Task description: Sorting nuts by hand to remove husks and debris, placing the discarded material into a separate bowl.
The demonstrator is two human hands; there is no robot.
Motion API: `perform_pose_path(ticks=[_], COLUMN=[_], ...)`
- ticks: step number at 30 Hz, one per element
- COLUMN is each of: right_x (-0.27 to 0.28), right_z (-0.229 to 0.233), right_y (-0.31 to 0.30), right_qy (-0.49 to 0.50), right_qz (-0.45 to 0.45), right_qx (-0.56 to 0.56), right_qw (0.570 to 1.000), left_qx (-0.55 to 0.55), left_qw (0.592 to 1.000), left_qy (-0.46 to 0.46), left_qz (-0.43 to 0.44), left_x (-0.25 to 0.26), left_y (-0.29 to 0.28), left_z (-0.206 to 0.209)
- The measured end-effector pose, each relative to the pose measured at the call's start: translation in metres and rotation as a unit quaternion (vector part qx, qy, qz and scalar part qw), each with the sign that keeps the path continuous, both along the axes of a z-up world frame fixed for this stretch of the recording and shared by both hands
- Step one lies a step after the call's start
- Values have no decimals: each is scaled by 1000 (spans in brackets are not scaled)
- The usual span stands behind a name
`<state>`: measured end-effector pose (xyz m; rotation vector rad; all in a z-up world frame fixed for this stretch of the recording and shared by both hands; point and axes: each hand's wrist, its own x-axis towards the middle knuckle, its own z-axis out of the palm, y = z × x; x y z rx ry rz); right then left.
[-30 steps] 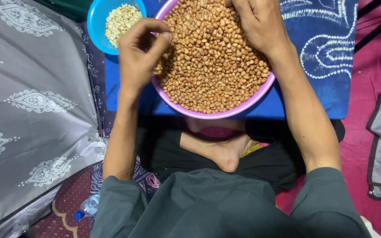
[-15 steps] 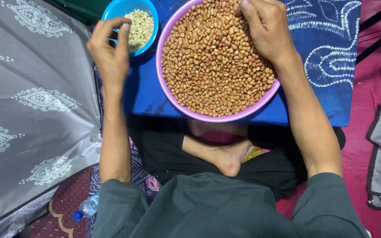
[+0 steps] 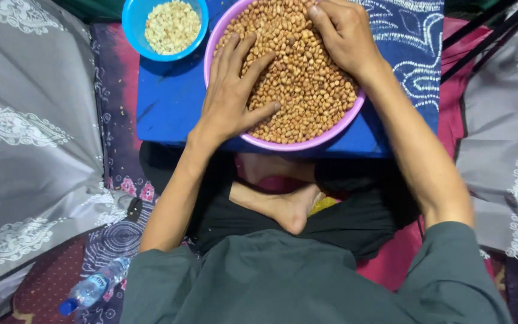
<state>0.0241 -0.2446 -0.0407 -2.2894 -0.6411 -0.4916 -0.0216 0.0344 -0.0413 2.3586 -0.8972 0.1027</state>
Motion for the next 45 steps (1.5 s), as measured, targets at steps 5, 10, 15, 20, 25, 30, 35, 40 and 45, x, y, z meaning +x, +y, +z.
perform_pose_path(ticks=[5, 10, 15, 20, 25, 30, 35, 40, 45], right_x=[1, -6, -15, -20, -32, -50, -35, -25, -25], right_z=[10, 28, 64, 97, 75, 47, 29, 44, 56], right_y=[-6, -12, -15, -14, 3, 23, 17, 12, 9], right_qy=[17, 96, 159, 141, 57, 89, 123, 92, 83], right_qz=[35, 17, -36, 25, 113, 109, 76, 92, 116], right_qx=[-112, -183, -246, -329, -340, -348, -307, -265, -210], right_qw=[993, 978, 956, 933, 932, 927, 941, 955, 967], left_qx=[-41, -59, -69, 51, 107, 79, 35, -95, -125], left_qw=[999, 997, 995, 983, 970, 968, 966, 963, 960], left_qy=[-32, -44, -45, 27, -2, -50, -99, -59, -32], left_qz=[3, -9, -52, -173, -217, -232, -235, -244, -248], left_x=[0, 0, 7, 22, 38, 60, 86, 97, 98], left_y=[3, 6, 8, 5, -10, -17, -24, -28, -26], left_z=[-9, -10, -9, 0, 0, 5, 9, 15, 18])
